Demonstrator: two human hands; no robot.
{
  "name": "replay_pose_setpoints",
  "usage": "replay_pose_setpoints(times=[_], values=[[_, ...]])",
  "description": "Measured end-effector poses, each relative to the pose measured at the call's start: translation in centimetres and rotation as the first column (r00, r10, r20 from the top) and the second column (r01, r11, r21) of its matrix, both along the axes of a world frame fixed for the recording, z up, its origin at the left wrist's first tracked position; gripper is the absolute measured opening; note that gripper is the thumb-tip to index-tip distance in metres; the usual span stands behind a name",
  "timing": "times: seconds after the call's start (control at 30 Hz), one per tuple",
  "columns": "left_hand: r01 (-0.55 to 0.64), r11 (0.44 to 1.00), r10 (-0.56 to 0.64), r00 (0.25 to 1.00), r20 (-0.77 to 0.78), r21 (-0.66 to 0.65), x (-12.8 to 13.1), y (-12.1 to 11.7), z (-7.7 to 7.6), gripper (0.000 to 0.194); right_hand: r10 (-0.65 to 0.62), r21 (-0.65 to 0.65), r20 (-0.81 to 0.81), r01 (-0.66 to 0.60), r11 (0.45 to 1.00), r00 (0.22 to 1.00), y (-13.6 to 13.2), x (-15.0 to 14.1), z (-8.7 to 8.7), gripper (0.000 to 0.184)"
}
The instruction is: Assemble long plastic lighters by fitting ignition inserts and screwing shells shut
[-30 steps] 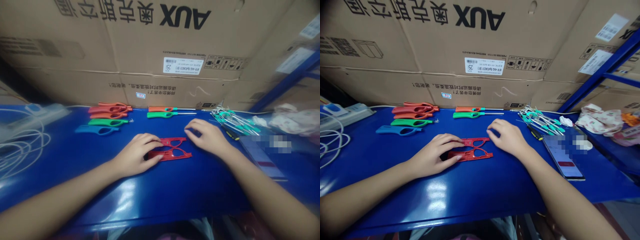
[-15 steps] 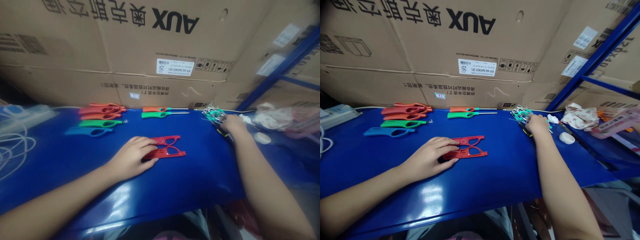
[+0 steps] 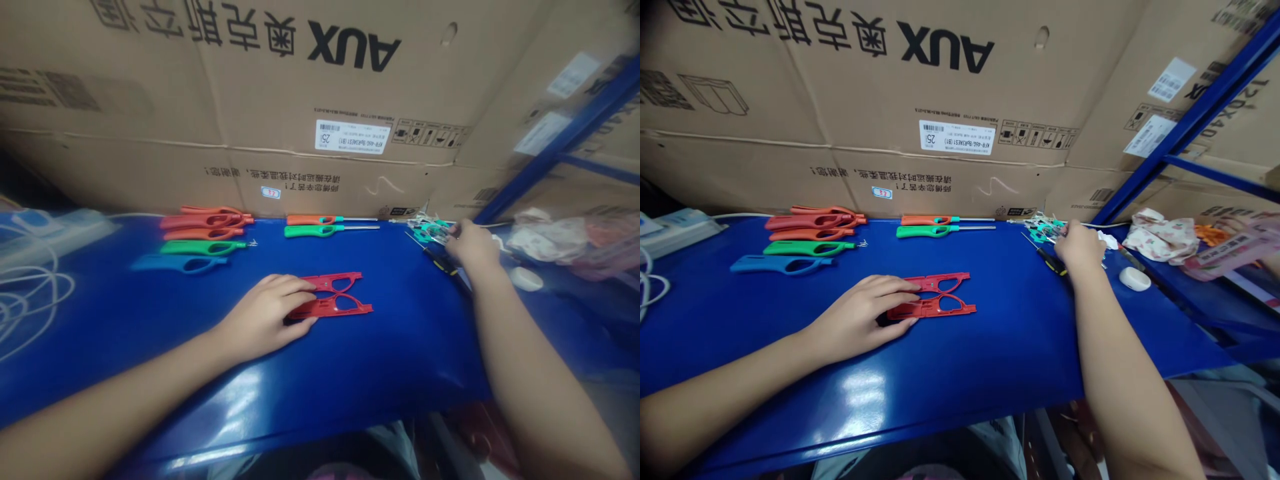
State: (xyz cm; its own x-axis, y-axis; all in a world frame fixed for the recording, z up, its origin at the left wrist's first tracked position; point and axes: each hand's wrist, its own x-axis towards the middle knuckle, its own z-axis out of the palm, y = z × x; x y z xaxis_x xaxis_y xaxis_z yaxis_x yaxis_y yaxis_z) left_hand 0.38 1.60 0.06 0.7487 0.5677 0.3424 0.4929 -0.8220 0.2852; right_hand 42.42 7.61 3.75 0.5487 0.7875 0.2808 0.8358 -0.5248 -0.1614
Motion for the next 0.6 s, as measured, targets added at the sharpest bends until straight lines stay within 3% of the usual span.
replay_pose_setpoints(times=[0.13, 0.27, 0.43, 0.57, 0.6], values=[[0.004, 1.000, -0.004, 1.000, 0.020, -0.018, -0.1, 0.0, 0.0, 0.024, 0.097, 0.177, -0.022, -0.092, 0.980, 0.995, -0.4, -0.4, 0.7, 0.016], [0.022, 0.998, -0.021, 1.000, 0.017, -0.058, -0.3, 0.1, 0.2, 0.024, 0.361, 0.320, -0.059, -0.325, 0.890, 0.931, -0.6, -2.3, 0.9, 0.013], [0.009, 0.998, -0.013, 0.998, -0.057, -0.068, -0.9, 0.4, 1.2, 0.022, 0.664, 0.392, -0.129, -0.577, 0.717, 0.737, -1.2, -7.1, 0.0, 0.010], [0.001, 0.999, -0.007, 0.994, -0.108, -0.053, -1.7, 0.7, 2.4, 0.020, 0.806, 0.381, -0.231, -0.712, 0.590, 0.545, -2.8, -10.9, -0.7, 0.015], [0.003, 0.999, -0.009, 0.993, -0.115, -0.050, -1.8, 0.8, 2.6, 0.020, 0.832, 0.375, -0.300, -0.744, 0.553, 0.468, -3.3, -11.6, -0.7, 0.016]])
